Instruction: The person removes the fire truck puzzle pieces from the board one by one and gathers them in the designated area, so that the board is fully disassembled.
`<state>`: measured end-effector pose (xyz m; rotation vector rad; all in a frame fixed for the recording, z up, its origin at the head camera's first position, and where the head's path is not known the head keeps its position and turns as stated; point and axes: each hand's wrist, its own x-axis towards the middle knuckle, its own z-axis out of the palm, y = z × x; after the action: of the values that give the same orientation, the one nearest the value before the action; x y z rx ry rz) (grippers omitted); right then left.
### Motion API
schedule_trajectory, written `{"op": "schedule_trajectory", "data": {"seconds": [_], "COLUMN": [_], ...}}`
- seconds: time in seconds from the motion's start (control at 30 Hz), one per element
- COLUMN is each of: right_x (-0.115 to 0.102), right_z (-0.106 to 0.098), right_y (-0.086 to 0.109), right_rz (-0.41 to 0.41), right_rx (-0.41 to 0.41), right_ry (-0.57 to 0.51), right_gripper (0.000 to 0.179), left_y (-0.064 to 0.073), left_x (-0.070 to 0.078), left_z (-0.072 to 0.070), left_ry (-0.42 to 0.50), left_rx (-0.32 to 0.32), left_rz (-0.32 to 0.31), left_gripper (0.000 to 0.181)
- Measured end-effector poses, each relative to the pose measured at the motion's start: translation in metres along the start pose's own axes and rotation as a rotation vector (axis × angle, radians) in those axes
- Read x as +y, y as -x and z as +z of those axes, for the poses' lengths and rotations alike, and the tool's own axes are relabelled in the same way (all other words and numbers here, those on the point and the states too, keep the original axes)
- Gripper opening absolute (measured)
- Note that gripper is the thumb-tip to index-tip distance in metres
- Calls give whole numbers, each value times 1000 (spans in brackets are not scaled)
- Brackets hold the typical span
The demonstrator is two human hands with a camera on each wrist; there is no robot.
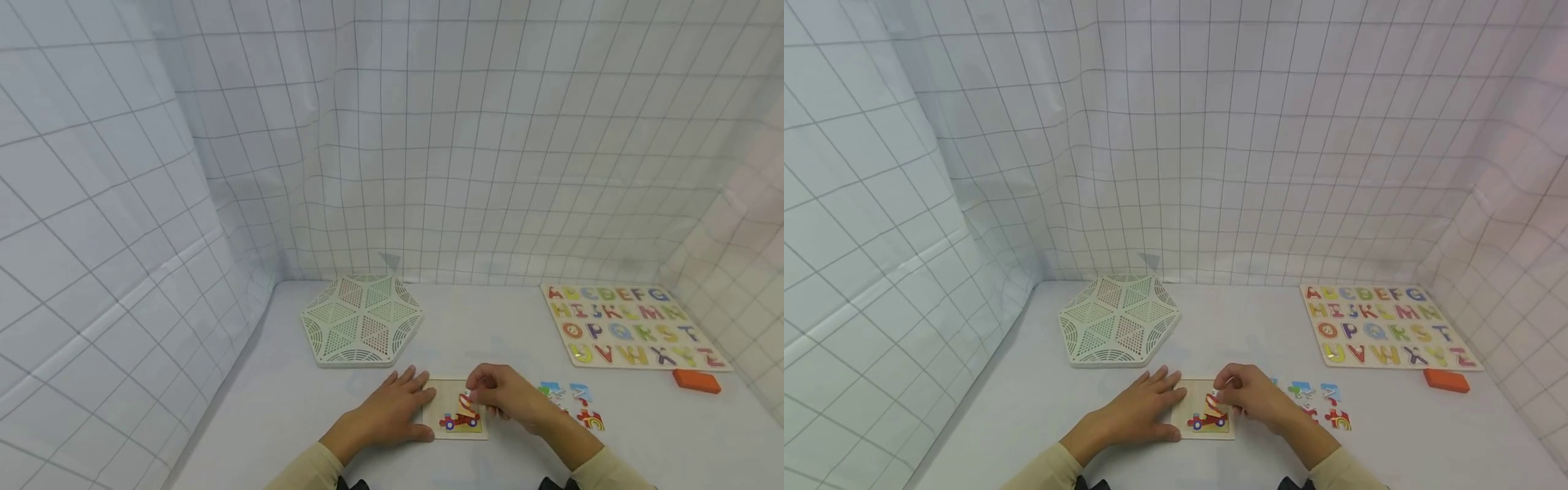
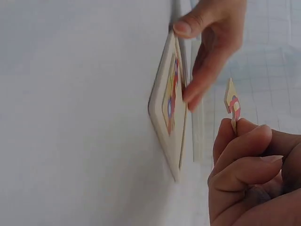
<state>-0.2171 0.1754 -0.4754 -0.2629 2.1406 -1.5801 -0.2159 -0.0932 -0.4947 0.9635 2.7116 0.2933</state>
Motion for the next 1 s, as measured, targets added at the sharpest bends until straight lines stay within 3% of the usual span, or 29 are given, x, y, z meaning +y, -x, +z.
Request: {"op": "schedule_trajectory", "data": {"seconds": [0.13,0.33,0.63,0.73,0.9,1.0], "right_x": [11,34,50,49,42,35], "right_z": [-32,-56,-55,-53,-53,-53], "right_y": [23,55,69,70,70,65], "right_rz": [29,54,33,38,0,-5], "right_rx": [38,-10,-39,-24,34,57], "right_ry": [57,116,190,214,348,361], "right_gripper": [17,14,6,5,5,1], "left_y": [-1,-1,0,1,1,1], "left_x": [1,2,3,2,2,2], "left_z": [-1,-2,1,1,0,0], "left_ry": [-7,-2,-14,-10,-6,-5], "left_rx": [-2,0,1,2,4,3], "left_rz": [-6,-10,-17,-7,-9,-11], "left_gripper": [75,76,76,76,76,76]}}
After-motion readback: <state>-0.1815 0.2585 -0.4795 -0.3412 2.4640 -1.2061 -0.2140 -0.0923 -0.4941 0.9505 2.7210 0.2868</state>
